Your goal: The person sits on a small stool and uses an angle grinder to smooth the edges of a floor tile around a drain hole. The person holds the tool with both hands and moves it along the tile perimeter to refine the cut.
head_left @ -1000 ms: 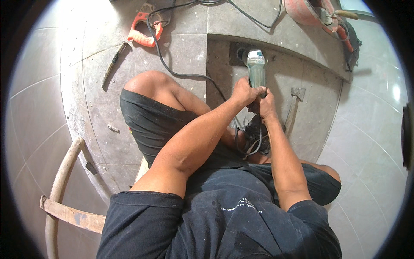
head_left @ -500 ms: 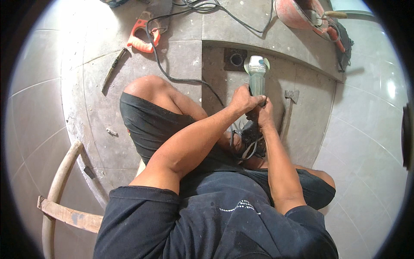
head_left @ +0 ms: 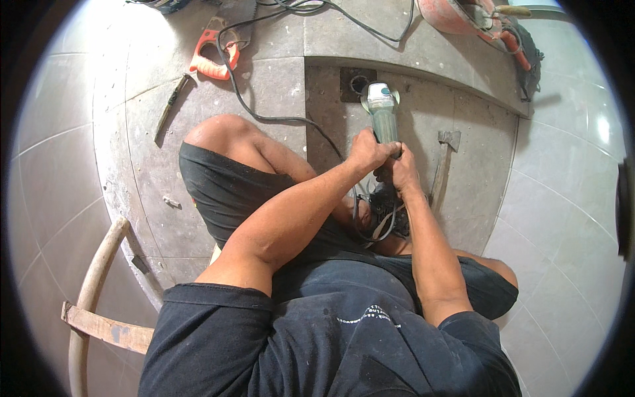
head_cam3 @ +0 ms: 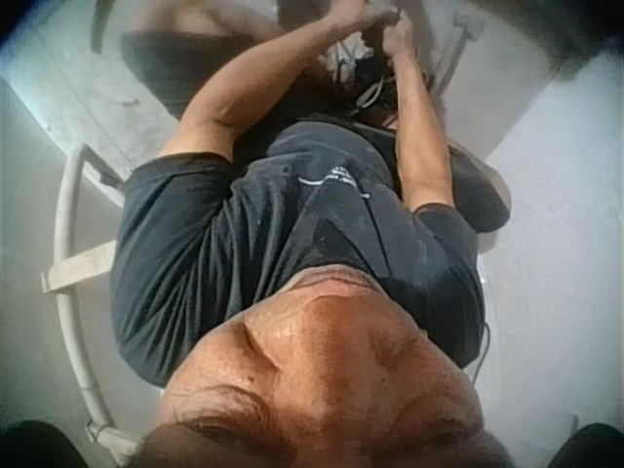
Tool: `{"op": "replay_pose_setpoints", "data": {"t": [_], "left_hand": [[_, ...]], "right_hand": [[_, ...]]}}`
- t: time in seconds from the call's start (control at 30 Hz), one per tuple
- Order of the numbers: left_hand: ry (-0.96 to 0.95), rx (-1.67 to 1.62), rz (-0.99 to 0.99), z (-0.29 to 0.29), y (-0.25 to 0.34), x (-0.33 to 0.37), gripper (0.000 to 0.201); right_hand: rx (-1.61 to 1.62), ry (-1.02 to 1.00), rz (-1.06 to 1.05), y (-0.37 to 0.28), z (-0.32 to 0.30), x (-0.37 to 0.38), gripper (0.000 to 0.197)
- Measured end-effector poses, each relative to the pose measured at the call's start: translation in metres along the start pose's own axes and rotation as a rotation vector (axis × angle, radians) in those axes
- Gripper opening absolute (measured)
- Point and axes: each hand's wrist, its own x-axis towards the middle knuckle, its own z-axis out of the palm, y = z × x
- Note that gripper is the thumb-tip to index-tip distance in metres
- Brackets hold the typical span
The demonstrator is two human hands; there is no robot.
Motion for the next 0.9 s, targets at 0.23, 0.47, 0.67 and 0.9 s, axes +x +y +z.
{"op": "replay_pose_setpoints", "data": {"t": [0.23, 0.47, 0.67, 0.9], "left_hand": [[0.023, -0.024, 0.0, -0.005, 0.003, -0.001, 0.07], [0.037, 0.018, -0.047, -0.003, 0.003, -0.001, 0.067], [0.028, 0.048, -0.04, -0.008, 0.009, -0.004, 0.067], [0.005, 0.036, -0.093, -0.01, 0.011, -0.003, 0.068]], "right_hand": [[0.014, -0.032, 0.008, 0.009, -0.001, 0.011, 0.042], [0.01, -0.025, 0.021, 0.006, 0.005, 0.008, 0.051], [0.034, -0.051, 0.006, 0.011, 0.004, 0.011, 0.054], [0.058, -0.049, 0.02, 0.009, 0.009, 0.01, 0.054]]}}
